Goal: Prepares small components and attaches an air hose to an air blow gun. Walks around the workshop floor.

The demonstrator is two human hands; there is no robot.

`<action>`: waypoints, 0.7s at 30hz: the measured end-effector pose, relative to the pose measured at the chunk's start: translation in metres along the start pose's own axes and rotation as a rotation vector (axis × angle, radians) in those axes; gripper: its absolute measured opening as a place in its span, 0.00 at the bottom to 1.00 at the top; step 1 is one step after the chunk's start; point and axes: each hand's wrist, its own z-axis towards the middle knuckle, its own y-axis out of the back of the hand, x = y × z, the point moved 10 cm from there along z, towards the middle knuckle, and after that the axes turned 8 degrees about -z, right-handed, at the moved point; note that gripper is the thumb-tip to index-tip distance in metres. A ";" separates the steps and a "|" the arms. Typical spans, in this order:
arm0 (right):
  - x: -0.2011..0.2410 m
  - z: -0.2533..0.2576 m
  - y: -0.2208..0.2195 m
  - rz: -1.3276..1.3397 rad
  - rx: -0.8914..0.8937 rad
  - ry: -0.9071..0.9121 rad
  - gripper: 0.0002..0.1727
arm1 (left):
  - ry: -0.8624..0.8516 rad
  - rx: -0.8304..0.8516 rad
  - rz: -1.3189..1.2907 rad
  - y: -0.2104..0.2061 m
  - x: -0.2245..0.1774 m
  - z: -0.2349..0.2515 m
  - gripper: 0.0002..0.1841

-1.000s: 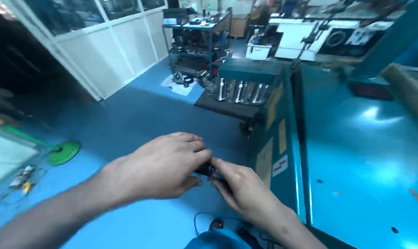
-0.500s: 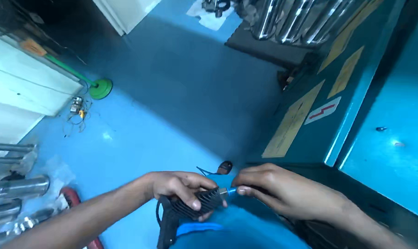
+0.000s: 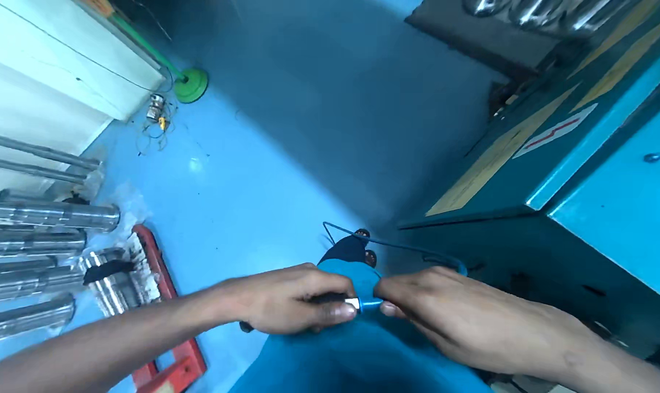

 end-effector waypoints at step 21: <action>0.051 0.013 0.003 -0.426 -0.231 -0.083 0.15 | -0.386 -0.004 0.333 -0.008 -0.022 -0.024 0.15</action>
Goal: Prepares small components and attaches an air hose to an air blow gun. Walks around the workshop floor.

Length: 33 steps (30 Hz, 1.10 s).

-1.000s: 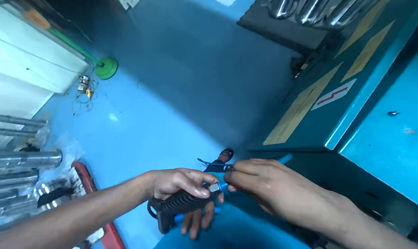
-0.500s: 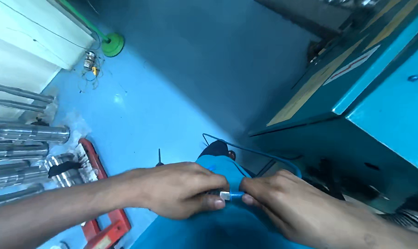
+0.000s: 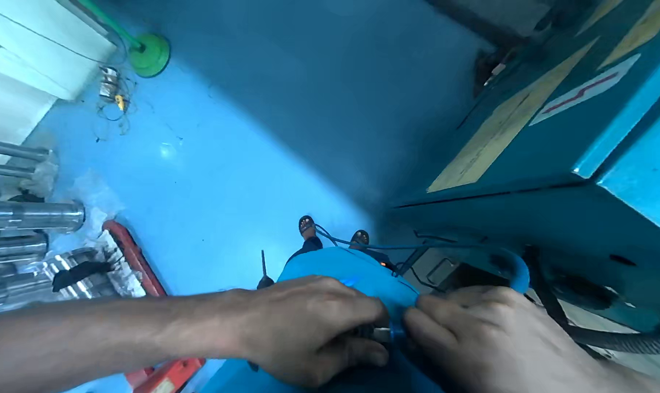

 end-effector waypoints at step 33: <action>0.045 0.165 -0.040 -0.045 0.082 -0.125 0.20 | -0.083 -0.013 -0.324 0.103 0.044 -0.139 0.17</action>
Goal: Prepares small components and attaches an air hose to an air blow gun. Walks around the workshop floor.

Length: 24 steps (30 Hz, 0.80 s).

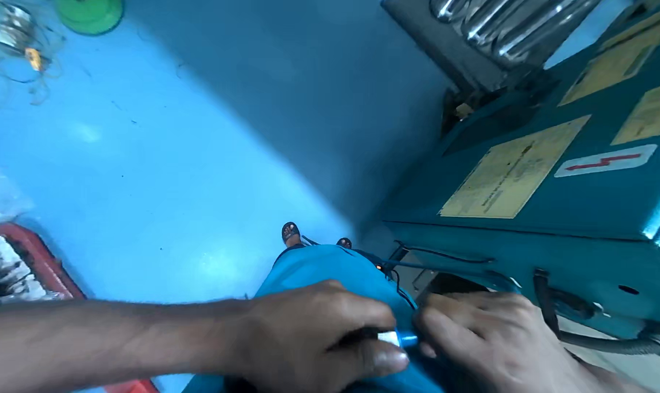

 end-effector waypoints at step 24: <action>-0.010 -0.055 -0.015 0.270 0.172 -0.019 0.13 | 0.041 -0.137 0.387 -0.067 -0.002 0.032 0.20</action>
